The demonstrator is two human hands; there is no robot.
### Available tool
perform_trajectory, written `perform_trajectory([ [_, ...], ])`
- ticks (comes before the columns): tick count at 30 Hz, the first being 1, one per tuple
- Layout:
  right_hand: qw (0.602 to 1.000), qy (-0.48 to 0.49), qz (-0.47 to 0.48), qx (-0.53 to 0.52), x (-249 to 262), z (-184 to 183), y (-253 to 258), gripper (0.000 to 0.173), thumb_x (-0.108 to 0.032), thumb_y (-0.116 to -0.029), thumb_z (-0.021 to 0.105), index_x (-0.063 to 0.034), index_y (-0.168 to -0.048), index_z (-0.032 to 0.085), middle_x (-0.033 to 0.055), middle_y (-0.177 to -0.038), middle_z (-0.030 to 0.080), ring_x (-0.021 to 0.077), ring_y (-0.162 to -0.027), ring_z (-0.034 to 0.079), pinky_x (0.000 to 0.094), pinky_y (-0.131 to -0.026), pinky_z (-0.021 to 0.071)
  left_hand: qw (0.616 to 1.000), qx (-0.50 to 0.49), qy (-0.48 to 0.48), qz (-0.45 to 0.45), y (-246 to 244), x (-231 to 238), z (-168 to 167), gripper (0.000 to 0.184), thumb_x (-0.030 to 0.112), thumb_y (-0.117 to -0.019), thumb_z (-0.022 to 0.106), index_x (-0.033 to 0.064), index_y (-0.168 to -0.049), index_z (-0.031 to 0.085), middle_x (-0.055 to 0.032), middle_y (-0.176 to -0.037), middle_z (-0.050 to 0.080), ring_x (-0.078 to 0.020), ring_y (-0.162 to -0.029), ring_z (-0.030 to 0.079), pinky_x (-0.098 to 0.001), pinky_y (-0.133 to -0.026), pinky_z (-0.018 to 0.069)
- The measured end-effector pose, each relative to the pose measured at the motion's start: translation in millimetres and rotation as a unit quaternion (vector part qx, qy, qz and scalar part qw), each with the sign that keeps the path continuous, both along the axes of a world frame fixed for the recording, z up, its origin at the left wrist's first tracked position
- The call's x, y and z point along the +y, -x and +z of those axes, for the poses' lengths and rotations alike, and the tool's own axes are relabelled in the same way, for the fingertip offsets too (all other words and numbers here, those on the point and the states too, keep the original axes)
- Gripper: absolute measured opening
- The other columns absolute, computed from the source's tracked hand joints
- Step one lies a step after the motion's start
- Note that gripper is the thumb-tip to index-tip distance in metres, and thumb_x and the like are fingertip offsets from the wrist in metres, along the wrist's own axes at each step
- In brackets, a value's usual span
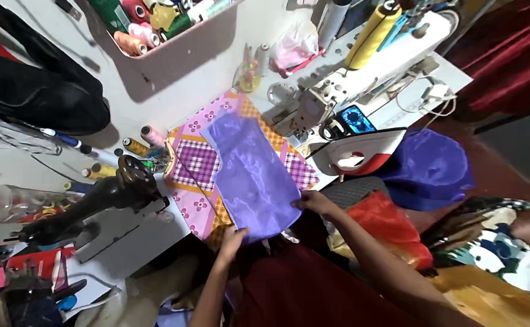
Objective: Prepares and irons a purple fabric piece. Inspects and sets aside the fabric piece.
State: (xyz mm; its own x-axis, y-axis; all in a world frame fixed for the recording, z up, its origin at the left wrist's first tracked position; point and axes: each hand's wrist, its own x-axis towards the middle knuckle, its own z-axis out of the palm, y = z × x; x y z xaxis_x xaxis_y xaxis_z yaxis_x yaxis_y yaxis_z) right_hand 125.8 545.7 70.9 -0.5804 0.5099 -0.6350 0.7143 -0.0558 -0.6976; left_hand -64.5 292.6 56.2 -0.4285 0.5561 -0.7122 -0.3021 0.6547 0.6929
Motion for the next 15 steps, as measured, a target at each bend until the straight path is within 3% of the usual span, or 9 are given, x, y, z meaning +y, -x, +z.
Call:
perform_trajectory([
  [2, 1.0, 0.005, -0.028, 0.009, 2.2, 7.0, 3.6, 0.041, -0.015, -0.0923, 0.076, 0.0085, -0.122, 0.062, 0.0234, -0.111, 0.067, 0.0285, -0.1, 0.065, 0.0473, -0.094, 0.0523, 1.0, -0.009, 0.002, 0.011, 6.9, 3.5, 5.0, 0.038, 0.023, -0.0996, 0.068, -0.0046, -0.125, 0.064, -0.0202, -0.117, 0.068, -0.0249, -0.103, 0.067, -0.0442, -0.089, 0.0553],
  [5, 0.998, -0.005, -0.057, 0.002, 19.0, 6.0, 22.5, 0.046, -0.025, -0.098, 0.072, 0.009, -0.126, 0.061, 0.0264, -0.119, 0.066, 0.0311, -0.107, 0.064, 0.0484, -0.099, 0.0507, 0.997, -0.025, -0.002, 0.07, 29.9, 24.7, 11.2, 0.051, 0.034, -0.1021, 0.063, -0.0014, -0.138, 0.056, -0.0236, -0.129, 0.063, -0.0316, -0.113, 0.065, -0.05, -0.093, 0.0554],
  [8, 0.998, -0.036, 0.003, -0.05, 42.0, 7.0, 53.2, 0.048, -0.036, -0.1008, 0.067, 0.0081, -0.12, 0.067, 0.029, -0.117, 0.067, 0.0389, -0.109, 0.065, 0.0578, -0.1, 0.0489, 0.992, -0.007, 0.0, 0.126, 69.4, 61.0, 19.8, 0.058, 0.036, -0.1037, 0.06, -0.0017, -0.146, 0.048, -0.0259, -0.141, 0.055, -0.0357, -0.127, 0.057, -0.0536, -0.102, 0.0504],
  [12, 0.992, -0.038, 0.082, -0.088, 66.7, 9.6, 88.3, 0.052, -0.041, -0.1016, 0.065, 0.0065, -0.122, 0.068, 0.031, -0.122, 0.066, 0.0439, -0.118, 0.062, 0.0635, -0.106, 0.0426, 0.988, 0.066, -0.037, 0.133, 122.2, 111.9, 11.8, 0.047, 0.026, -0.1022, 0.064, -0.0085, -0.134, 0.057, -0.0258, -0.137, 0.059, -0.0328, -0.129, 0.056, -0.05, -0.108, 0.0461],
  [15, 0.999, -0.009, 0.026, -0.032, 82.4, 1.9, 114.5, 0.046, -0.036, -0.1011, 0.067, 0.0045, -0.123, 0.068, 0.0271, -0.12, 0.067, 0.0381, -0.114, 0.064, 0.0582, -0.103, 0.0464, 0.986, 0.07, -0.044, 0.142, 158.3, 149.9, 10.5, 0.042, 0.023, -0.1033, 0.062, -0.0103, -0.129, 0.06, -0.026, -0.127, 0.064, -0.0303, -0.118, 0.063, -0.0435, -0.103, 0.0501],
])
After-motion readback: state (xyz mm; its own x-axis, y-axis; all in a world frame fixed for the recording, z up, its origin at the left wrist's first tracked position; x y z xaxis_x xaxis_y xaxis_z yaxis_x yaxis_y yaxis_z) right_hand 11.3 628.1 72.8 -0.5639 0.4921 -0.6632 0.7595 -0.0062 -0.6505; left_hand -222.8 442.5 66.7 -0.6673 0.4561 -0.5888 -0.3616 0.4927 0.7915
